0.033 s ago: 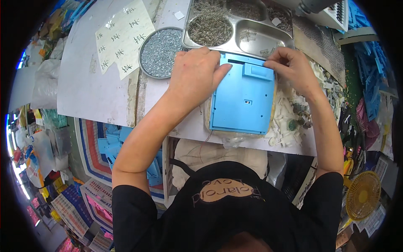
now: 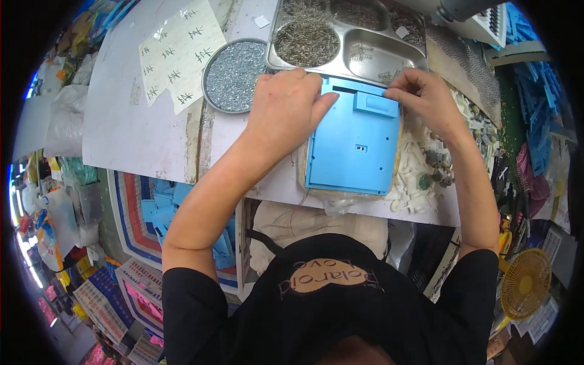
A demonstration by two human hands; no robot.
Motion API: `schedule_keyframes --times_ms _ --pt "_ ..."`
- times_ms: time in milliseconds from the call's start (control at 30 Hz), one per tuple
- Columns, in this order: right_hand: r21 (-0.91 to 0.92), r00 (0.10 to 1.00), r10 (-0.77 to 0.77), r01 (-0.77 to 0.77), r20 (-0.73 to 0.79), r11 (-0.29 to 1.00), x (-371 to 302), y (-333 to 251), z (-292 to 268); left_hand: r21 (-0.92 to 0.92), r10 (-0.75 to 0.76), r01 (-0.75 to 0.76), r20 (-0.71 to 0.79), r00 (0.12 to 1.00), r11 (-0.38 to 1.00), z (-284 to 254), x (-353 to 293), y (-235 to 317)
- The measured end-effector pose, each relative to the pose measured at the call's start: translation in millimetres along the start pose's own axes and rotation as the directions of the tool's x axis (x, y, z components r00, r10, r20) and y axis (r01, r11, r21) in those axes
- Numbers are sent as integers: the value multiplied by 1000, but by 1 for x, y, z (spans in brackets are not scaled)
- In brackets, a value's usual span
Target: Assembling the internal components and soldering wires inside a small blue electronic device.
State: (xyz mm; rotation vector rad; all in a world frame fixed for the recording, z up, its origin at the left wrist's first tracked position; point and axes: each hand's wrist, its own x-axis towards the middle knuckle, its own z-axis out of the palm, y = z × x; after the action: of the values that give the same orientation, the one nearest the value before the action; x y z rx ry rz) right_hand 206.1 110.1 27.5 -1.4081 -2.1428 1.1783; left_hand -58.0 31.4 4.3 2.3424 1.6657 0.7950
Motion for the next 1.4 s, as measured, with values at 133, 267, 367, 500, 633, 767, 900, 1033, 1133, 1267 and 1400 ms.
schedule_keyframes --times_ms 133,267,367,500,633,767,900,1033,1133,1267,1400 --pt "-66 995 58 -53 85 996 4 -1 -8 -148 -90 99 71 993 984 0 0 -1" --pt "-44 998 51 -50 29 998 3 4 -8 -255 -169 194 114 979 947 -1 1 -1" --pt "-11 999 23 -22 22 1000 1 3 -6 -299 -211 245 142 967 922 -2 1 -1" --pt "34 993 57 -61 106 998 6 6 -11 -286 -206 239 140 968 928 -2 3 0" --pt "32 998 -61 60 28 998 9 5 -17 -260 -188 209 106 977 943 0 2 -1" --pt "-118 962 -262 252 -79 961 14 -29 -14 -312 -126 162 132 983 936 -14 -1 -11" --pt "-261 818 -575 552 -14 792 50 -76 30 99 -201 218 -161 966 971 -48 -17 -66" --pt "-558 716 -646 660 264 503 107 -112 120 231 -314 326 -88 945 917 -45 -33 -83" --pt "-653 716 -589 655 375 380 128 -122 150 186 -342 362 -133 930 913 -49 -40 -86" --pt "-684 805 -421 584 418 438 140 -141 149 253 -329 370 -189 925 894 -47 -44 -97" --pt "-703 690 -608 651 393 285 148 -130 144 268 -295 338 -189 937 902 -42 -40 -102"
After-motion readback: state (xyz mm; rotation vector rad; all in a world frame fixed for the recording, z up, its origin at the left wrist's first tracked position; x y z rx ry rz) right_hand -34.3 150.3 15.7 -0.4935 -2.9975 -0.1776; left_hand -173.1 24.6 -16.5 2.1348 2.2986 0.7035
